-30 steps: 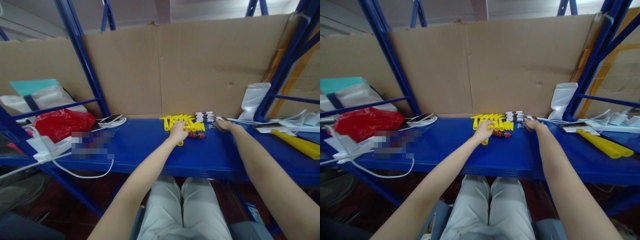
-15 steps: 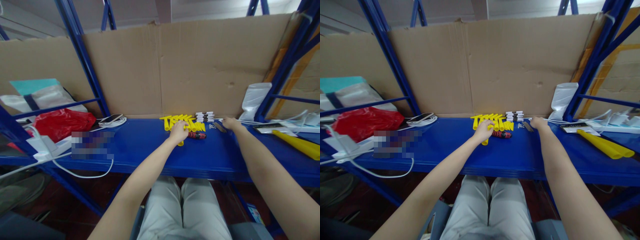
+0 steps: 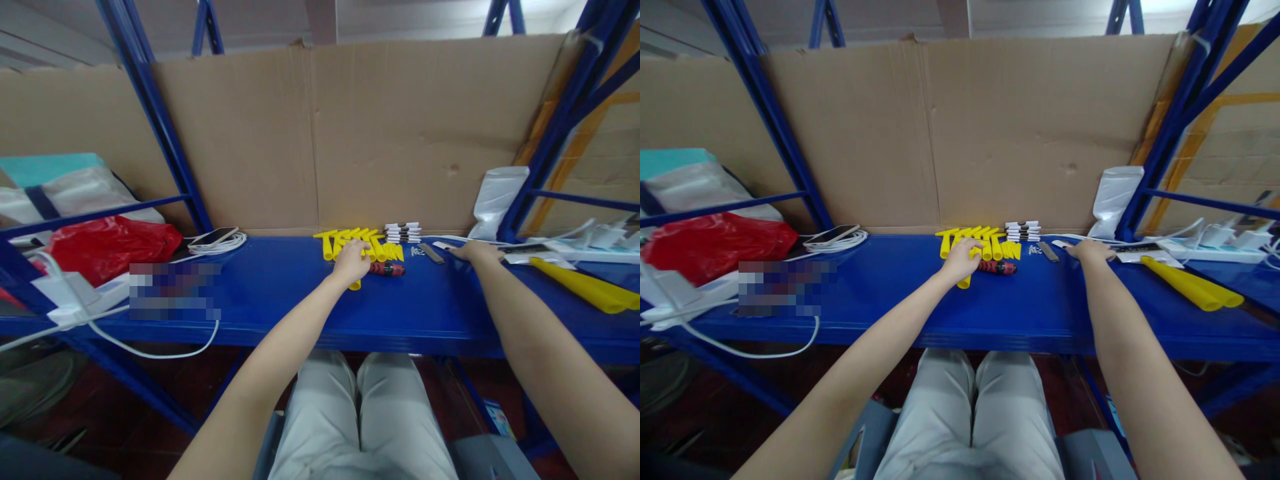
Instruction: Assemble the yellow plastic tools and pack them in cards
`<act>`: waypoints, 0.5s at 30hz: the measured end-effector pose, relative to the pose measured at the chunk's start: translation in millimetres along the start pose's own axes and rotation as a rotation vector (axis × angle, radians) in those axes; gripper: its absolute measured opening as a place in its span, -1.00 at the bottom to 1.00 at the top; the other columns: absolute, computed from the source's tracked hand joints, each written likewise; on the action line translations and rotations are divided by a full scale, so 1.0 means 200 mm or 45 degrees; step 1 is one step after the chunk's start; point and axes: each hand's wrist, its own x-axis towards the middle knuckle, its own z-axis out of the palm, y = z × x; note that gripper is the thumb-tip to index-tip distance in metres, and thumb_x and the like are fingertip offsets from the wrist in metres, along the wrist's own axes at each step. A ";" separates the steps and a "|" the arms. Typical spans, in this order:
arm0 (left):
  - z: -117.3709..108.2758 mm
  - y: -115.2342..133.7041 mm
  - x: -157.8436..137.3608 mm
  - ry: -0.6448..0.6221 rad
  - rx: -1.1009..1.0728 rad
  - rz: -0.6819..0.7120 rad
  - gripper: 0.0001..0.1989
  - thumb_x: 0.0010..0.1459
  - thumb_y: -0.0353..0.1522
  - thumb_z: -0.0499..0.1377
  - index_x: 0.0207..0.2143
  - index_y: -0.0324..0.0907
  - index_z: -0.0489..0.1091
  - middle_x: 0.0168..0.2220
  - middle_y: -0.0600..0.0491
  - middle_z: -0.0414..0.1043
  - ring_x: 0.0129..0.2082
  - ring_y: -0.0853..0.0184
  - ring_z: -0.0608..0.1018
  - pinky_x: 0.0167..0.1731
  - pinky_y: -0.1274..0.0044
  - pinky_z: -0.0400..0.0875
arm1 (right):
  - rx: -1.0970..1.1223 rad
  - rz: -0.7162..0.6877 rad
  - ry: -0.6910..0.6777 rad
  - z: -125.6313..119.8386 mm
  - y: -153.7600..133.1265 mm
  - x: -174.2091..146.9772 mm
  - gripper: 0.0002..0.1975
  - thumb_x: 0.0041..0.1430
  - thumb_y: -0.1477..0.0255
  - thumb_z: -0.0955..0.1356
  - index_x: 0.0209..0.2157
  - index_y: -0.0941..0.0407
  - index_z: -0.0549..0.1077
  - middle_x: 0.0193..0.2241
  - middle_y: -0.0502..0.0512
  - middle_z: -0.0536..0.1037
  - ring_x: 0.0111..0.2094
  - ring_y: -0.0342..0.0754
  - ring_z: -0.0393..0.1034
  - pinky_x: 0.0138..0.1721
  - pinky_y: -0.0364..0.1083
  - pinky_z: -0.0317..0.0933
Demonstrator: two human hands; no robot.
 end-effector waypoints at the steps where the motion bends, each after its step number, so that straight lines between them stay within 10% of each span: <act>1: 0.00 0.00 0.00 -0.001 0.012 0.007 -0.76 0.13 -0.56 0.14 -0.19 -0.19 0.51 -0.02 -0.08 0.55 0.09 0.19 0.52 0.20 0.30 0.33 | -0.004 0.049 -0.012 0.01 -0.01 -0.01 -0.29 0.24 0.10 0.34 0.23 0.34 0.35 0.23 0.68 0.30 0.29 0.42 0.17 0.07 0.24 0.26; 15: 0.00 -0.01 0.00 -0.009 -0.014 0.036 -0.76 0.14 -0.57 0.14 -0.19 -0.20 0.52 -0.03 -0.08 0.55 0.07 0.20 0.53 0.20 0.32 0.32 | 0.083 0.032 0.091 0.06 0.06 0.02 -0.32 0.19 0.29 0.39 0.24 0.42 0.31 0.18 0.75 0.30 0.25 0.46 0.20 0.16 0.25 0.20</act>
